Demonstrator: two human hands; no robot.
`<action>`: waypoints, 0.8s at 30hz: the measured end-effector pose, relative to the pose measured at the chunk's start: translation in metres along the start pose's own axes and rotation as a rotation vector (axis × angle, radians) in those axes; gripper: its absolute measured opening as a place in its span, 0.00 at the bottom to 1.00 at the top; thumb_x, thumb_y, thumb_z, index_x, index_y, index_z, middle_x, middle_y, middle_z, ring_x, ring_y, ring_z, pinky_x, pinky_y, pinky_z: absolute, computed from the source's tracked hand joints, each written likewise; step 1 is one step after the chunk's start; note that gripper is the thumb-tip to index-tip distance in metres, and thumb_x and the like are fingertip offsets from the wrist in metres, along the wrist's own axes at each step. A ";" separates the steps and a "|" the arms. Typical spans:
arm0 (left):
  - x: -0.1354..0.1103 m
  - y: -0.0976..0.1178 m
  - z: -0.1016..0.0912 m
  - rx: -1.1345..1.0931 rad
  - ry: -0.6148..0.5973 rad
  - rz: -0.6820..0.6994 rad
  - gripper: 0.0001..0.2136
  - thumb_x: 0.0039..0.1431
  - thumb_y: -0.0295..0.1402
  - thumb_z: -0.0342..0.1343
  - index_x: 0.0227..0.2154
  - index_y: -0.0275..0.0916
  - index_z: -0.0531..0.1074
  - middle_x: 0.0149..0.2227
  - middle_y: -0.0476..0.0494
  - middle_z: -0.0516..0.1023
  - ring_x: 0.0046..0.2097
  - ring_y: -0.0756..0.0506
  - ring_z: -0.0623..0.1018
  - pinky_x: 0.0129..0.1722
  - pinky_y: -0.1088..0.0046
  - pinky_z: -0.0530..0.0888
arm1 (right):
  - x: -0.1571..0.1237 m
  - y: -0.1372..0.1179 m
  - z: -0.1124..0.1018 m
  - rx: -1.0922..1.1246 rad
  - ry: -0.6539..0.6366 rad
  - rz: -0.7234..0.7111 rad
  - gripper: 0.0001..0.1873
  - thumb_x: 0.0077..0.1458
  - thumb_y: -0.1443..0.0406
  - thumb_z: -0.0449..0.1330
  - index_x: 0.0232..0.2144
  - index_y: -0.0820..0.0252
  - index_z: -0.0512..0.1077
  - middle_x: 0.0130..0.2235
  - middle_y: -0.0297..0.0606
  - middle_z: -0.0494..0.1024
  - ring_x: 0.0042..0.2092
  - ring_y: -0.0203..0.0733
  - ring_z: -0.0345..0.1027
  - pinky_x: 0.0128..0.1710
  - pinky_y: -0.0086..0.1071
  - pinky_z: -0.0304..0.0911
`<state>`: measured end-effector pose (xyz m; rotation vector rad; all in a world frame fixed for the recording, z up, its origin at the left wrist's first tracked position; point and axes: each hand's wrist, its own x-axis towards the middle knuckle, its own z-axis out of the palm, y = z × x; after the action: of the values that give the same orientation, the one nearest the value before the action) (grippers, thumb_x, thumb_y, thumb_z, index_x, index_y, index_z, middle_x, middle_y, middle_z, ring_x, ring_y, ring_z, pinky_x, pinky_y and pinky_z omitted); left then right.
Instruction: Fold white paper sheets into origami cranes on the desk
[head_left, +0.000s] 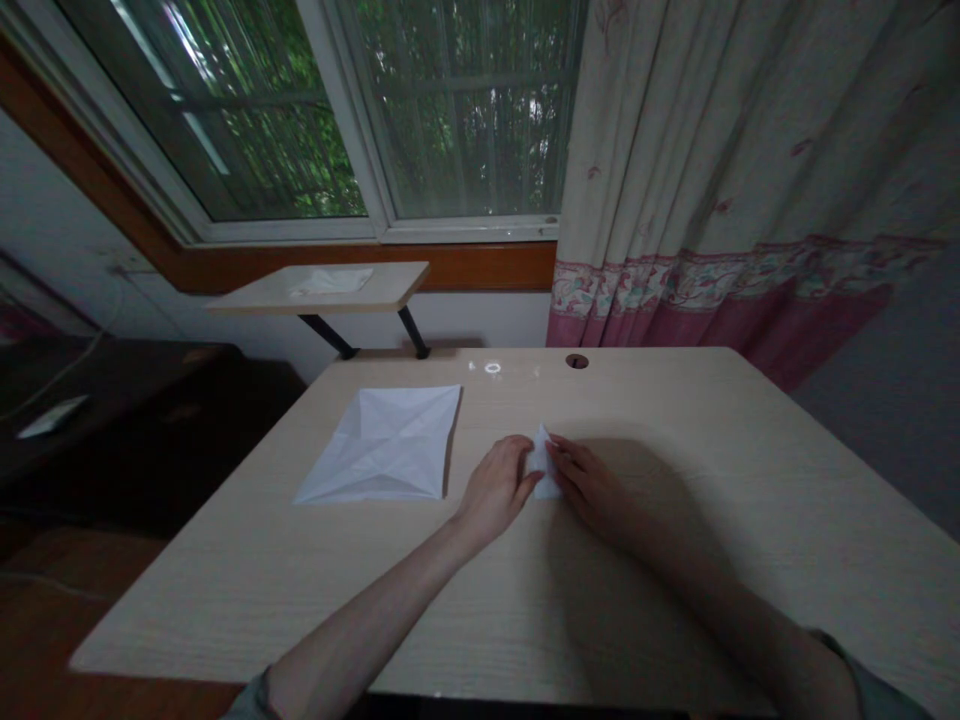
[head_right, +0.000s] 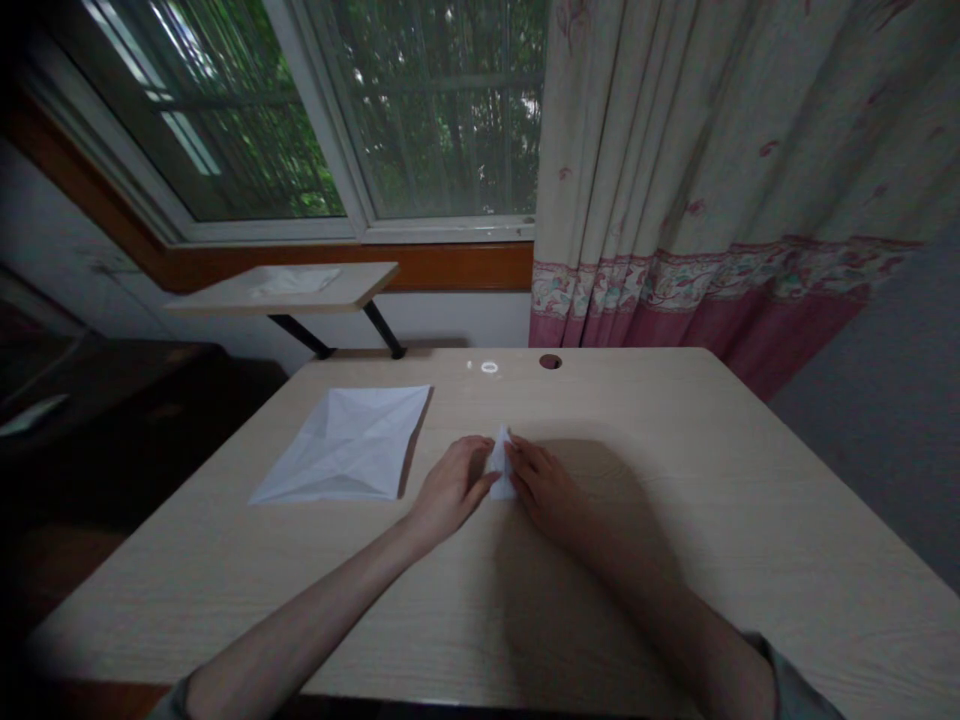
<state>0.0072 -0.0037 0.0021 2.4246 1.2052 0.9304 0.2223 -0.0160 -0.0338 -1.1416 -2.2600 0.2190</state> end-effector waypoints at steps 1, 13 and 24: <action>-0.001 0.000 0.000 0.033 0.003 0.016 0.15 0.66 0.34 0.54 0.53 0.35 0.65 0.52 0.35 0.74 0.55 0.39 0.73 0.56 0.57 0.72 | 0.000 0.000 0.000 -0.028 -0.010 -0.010 0.26 0.69 0.65 0.46 0.67 0.58 0.55 0.64 0.51 0.65 0.64 0.50 0.61 0.61 0.52 0.62; -0.006 0.010 0.002 0.390 -0.060 0.139 0.18 0.68 0.29 0.48 0.59 0.35 0.68 0.58 0.40 0.74 0.58 0.38 0.73 0.57 0.57 0.70 | 0.004 -0.007 -0.003 -0.200 -0.096 -0.047 0.26 0.68 0.66 0.44 0.66 0.63 0.58 0.66 0.50 0.63 0.66 0.48 0.57 0.62 0.50 0.61; -0.009 0.014 0.008 0.483 -0.077 0.106 0.17 0.68 0.33 0.50 0.56 0.32 0.71 0.58 0.39 0.75 0.58 0.37 0.73 0.55 0.56 0.70 | 0.002 -0.012 -0.005 -0.282 -0.115 -0.015 0.26 0.68 0.66 0.43 0.65 0.67 0.59 0.64 0.52 0.65 0.66 0.48 0.57 0.62 0.49 0.60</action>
<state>0.0175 -0.0192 -0.0005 2.8890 1.4162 0.6155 0.2161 -0.0220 -0.0246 -1.2817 -2.4574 -0.0432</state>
